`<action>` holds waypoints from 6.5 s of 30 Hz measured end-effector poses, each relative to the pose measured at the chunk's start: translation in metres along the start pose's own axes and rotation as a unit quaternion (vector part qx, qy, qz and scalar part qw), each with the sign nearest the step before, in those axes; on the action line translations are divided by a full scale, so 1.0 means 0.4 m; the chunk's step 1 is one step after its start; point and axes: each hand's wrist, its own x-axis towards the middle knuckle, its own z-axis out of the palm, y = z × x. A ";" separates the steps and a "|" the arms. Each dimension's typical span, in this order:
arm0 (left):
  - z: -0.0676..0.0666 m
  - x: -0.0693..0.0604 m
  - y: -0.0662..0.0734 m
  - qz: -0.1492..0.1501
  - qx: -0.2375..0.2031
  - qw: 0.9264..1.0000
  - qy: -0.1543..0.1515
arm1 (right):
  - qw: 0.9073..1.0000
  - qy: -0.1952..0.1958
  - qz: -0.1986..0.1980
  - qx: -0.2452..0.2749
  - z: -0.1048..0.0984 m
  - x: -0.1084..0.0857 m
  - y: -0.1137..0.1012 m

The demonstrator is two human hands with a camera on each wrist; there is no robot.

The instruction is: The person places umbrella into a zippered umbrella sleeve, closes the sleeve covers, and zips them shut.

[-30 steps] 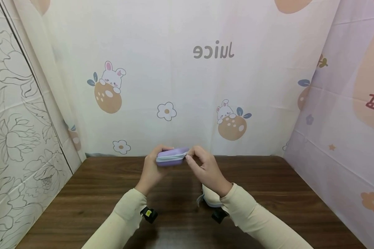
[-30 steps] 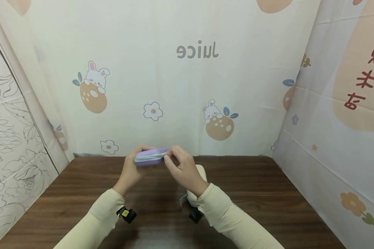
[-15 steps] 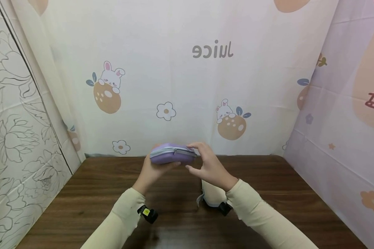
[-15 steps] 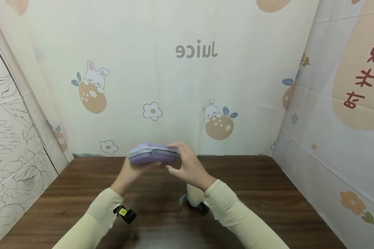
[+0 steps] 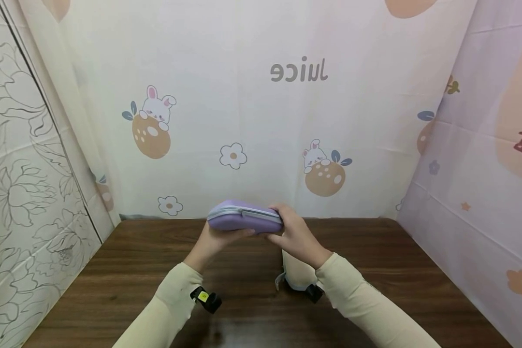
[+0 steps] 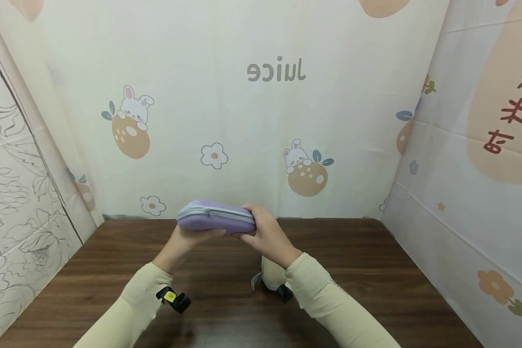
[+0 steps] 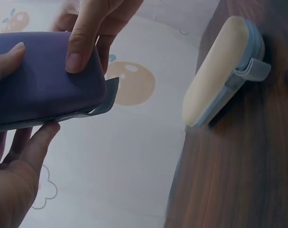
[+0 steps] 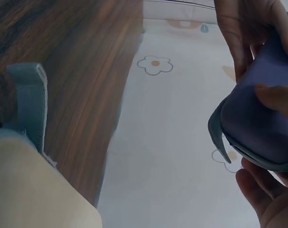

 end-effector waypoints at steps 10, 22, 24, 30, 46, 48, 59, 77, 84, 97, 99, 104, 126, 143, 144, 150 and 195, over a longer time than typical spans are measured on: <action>-0.041 0.003 -0.030 0.024 0.083 0.996 0.032 | 0.999 0.039 -0.033 -0.017 -0.007 -0.005 -0.002; -0.081 -0.002 -0.031 0.155 0.279 0.944 0.077 | 0.992 0.109 -0.051 -0.039 -0.018 -0.009 -0.007; -0.084 -0.002 -0.031 0.171 0.291 0.938 0.076 | 0.991 0.116 -0.057 -0.041 -0.020 -0.009 -0.009; -0.083 -0.005 -0.022 0.194 0.315 0.926 0.078 | 0.988 0.132 -0.065 -0.048 -0.023 -0.006 -0.011; -0.087 -0.005 -0.032 0.217 0.368 0.901 0.080 | 0.987 0.134 -0.057 -0.073 -0.024 -0.003 -0.015; -0.086 -0.004 -0.037 0.219 0.367 0.900 0.086 | 0.987 0.130 -0.054 -0.078 -0.024 -0.003 -0.014; -0.079 0.003 -0.051 0.211 0.345 0.908 0.111 | 0.987 0.126 -0.054 -0.083 -0.028 0.001 -0.023; -0.052 0.012 -0.048 0.230 0.356 0.897 0.124 | 0.943 0.155 -0.246 -0.161 0.015 0.049 -0.139; -0.041 0.017 -0.055 0.231 0.369 0.890 0.133 | 0.938 0.143 -0.258 -0.183 0.036 0.081 -0.164; -0.025 0.018 -0.068 0.206 0.386 0.888 0.143 | 0.933 0.146 -0.186 -0.271 0.066 0.097 -0.181; -0.024 0.018 -0.071 0.202 0.383 0.889 0.146 | 0.934 0.142 -0.182 -0.273 0.067 0.097 -0.184; -0.024 0.018 -0.068 0.196 0.379 0.892 0.149 | 0.939 0.130 -0.172 -0.267 0.068 0.097 -0.188; -0.026 0.028 -0.072 0.214 0.386 0.883 0.158 | 0.929 0.149 -0.194 -0.279 0.067 0.095 -0.173; -0.029 0.020 -0.067 0.204 0.378 0.890 0.150 | 0.934 0.145 -0.185 -0.270 0.045 0.079 -0.153; -0.029 0.020 -0.065 0.204 0.378 0.891 0.150 | 0.935 0.146 -0.182 -0.268 0.044 0.078 -0.152; -0.030 0.016 -0.066 0.198 0.368 0.896 0.151 | 0.940 0.143 -0.167 -0.260 0.032 0.067 -0.146; -0.048 0.008 -0.060 0.180 0.389 0.890 0.155 | 0.942 0.129 -0.155 -0.269 -0.016 0.044 -0.091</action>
